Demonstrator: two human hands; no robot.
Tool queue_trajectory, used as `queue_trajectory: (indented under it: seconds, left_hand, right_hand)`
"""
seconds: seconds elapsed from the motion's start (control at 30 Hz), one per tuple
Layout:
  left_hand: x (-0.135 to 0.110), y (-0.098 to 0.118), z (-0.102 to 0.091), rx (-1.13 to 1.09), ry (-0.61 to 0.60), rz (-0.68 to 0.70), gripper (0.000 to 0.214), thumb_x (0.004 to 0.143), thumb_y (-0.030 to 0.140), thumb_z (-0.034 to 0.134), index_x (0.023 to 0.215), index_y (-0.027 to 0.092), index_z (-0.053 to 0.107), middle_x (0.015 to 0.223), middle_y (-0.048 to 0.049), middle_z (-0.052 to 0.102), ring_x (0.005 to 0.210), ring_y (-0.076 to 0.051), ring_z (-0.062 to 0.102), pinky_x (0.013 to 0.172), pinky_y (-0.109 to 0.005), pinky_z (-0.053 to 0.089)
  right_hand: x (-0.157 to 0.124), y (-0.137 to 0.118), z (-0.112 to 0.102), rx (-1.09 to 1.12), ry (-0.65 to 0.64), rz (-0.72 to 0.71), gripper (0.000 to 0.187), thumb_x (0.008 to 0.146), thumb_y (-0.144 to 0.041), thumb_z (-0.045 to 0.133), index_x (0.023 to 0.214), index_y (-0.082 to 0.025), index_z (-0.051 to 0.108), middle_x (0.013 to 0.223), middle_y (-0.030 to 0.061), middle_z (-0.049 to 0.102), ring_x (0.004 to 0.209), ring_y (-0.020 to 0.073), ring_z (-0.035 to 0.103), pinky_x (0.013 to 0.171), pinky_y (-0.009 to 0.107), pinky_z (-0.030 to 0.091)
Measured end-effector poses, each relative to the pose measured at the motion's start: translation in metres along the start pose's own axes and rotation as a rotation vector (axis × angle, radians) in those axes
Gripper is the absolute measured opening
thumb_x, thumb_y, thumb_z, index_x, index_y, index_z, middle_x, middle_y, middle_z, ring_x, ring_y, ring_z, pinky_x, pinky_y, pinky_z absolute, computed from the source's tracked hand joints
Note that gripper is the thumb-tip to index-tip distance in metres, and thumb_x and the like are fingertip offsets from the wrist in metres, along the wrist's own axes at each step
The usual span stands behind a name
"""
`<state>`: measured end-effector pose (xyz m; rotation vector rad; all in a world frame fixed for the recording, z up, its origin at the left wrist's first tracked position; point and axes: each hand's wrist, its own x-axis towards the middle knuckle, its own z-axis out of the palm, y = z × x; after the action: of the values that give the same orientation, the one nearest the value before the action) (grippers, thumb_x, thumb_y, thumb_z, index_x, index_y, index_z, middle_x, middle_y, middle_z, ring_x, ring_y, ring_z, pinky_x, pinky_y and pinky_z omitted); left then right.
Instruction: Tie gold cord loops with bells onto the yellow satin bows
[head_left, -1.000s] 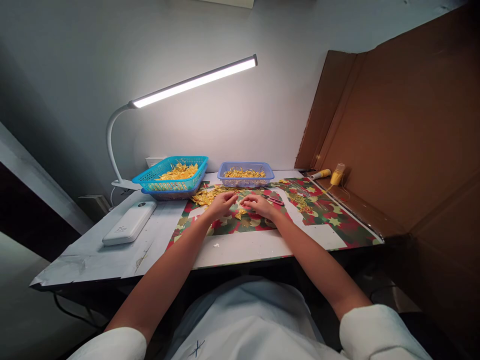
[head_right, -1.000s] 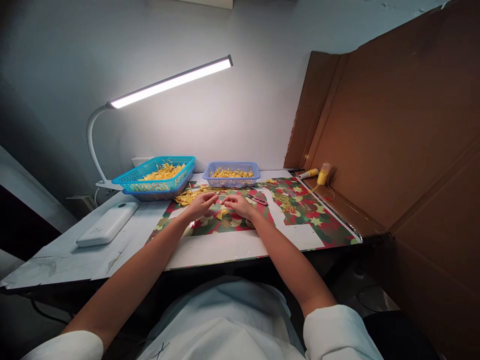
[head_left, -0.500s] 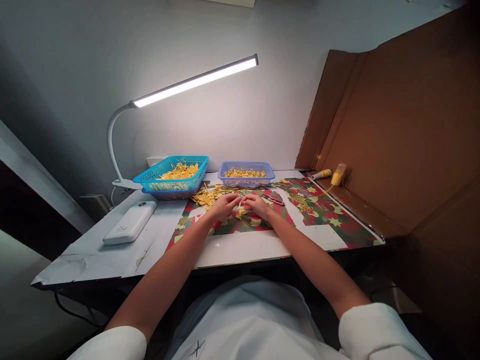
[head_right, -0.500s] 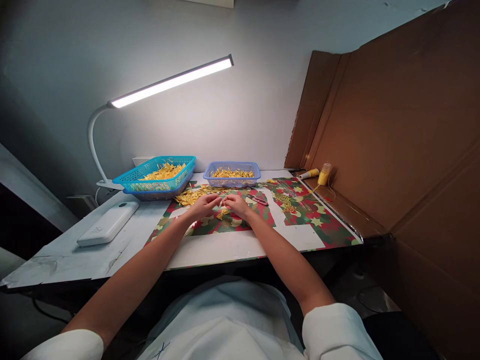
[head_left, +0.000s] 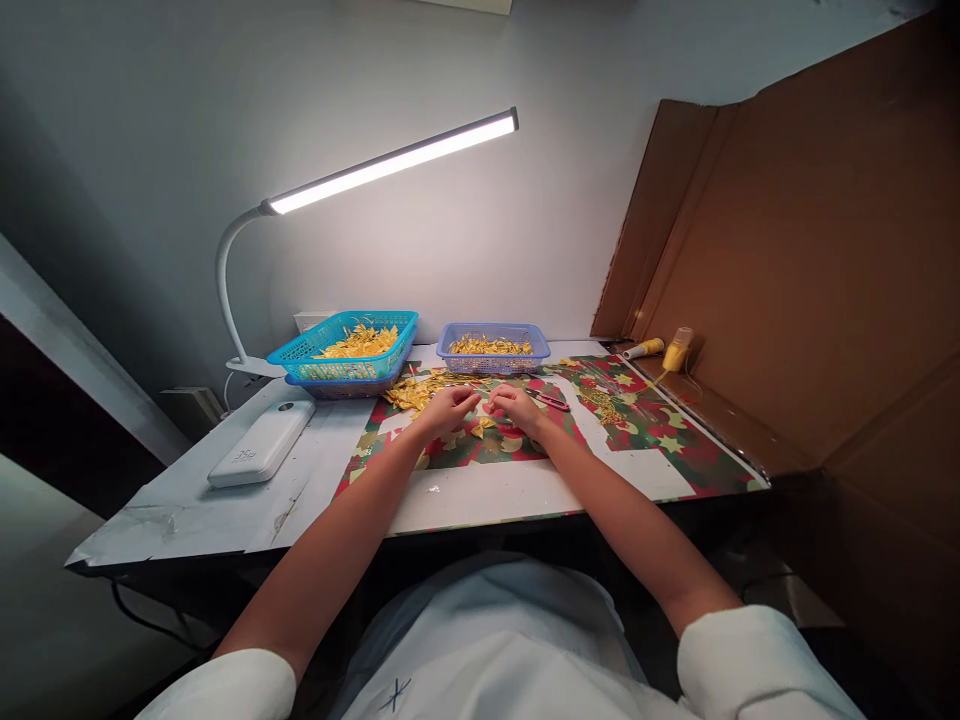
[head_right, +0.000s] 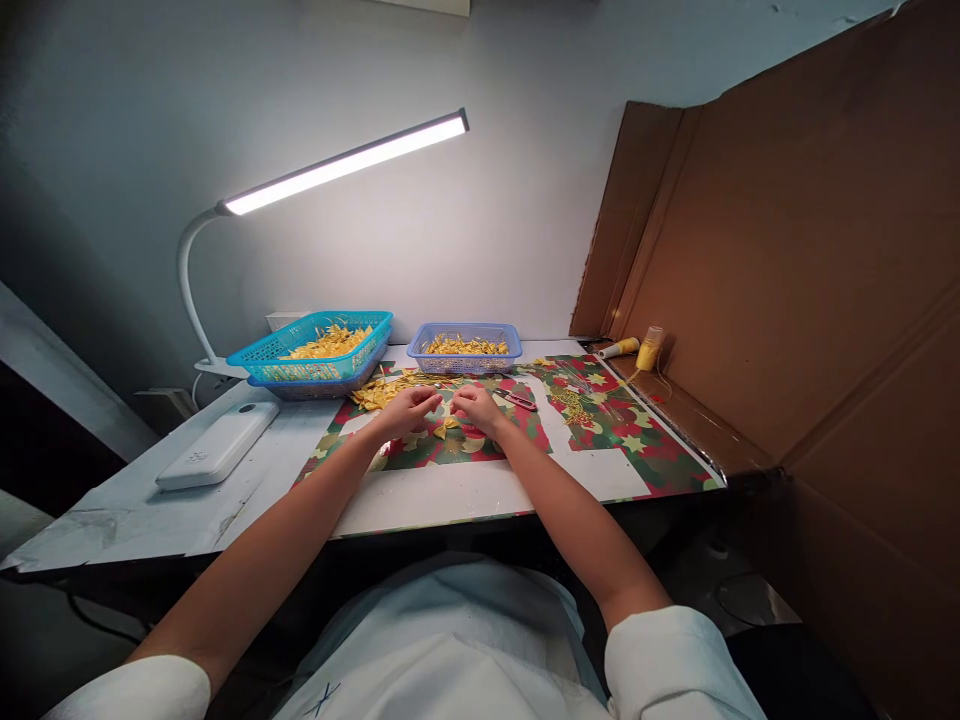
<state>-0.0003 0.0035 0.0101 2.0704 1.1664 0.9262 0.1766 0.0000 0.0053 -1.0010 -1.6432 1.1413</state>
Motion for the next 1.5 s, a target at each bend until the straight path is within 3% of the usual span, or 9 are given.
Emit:
queue_trajectory:
  seconds: [0.53, 1.23, 1.5]
  left_hand:
    - [0.002, -0.004, -0.003, -0.023, 0.015, -0.037, 0.033, 0.077, 0.043, 0.052, 0.058, 0.018, 0.040, 0.055, 0.0049, 0.031, 0.049, -0.008, 0.028, 0.045, -0.021, 0.022]
    - [0.004, -0.008, -0.011, 0.116, 0.032, -0.070, 0.033, 0.076, 0.042, 0.048, 0.054, 0.019, 0.037, 0.051, 0.0049, 0.031, 0.048, -0.009, 0.028, 0.047, -0.023, 0.021]
    - [0.006, -0.015, -0.014, 0.125, 0.006, -0.057, 0.032, 0.074, 0.039, 0.048, 0.052, 0.018, 0.039, 0.050, 0.0049, 0.031, 0.048, -0.008, 0.027, 0.047, -0.023, 0.020]
  right_hand:
    - [-0.001, -0.001, -0.001, -0.086, 0.031, -0.019, 0.018, 0.064, -0.027, 0.050, 0.048, -0.018, 0.053, 0.075, 0.0024, 0.053, 0.074, 0.0152, 0.051, 0.071, 0.028, 0.041]
    - [-0.001, 0.002, -0.004, -0.125, 0.034, -0.041, 0.019, 0.066, -0.024, 0.048, 0.048, -0.019, 0.053, 0.074, 0.0019, 0.053, 0.074, 0.0152, 0.049, 0.069, 0.028, 0.039]
    - [0.003, 0.005, -0.008, -0.211, 0.003, -0.109, 0.017, 0.068, -0.021, 0.049, 0.054, -0.017, 0.057, 0.083, 0.0019, 0.051, 0.079, 0.0149, 0.050, 0.077, 0.030, 0.039]
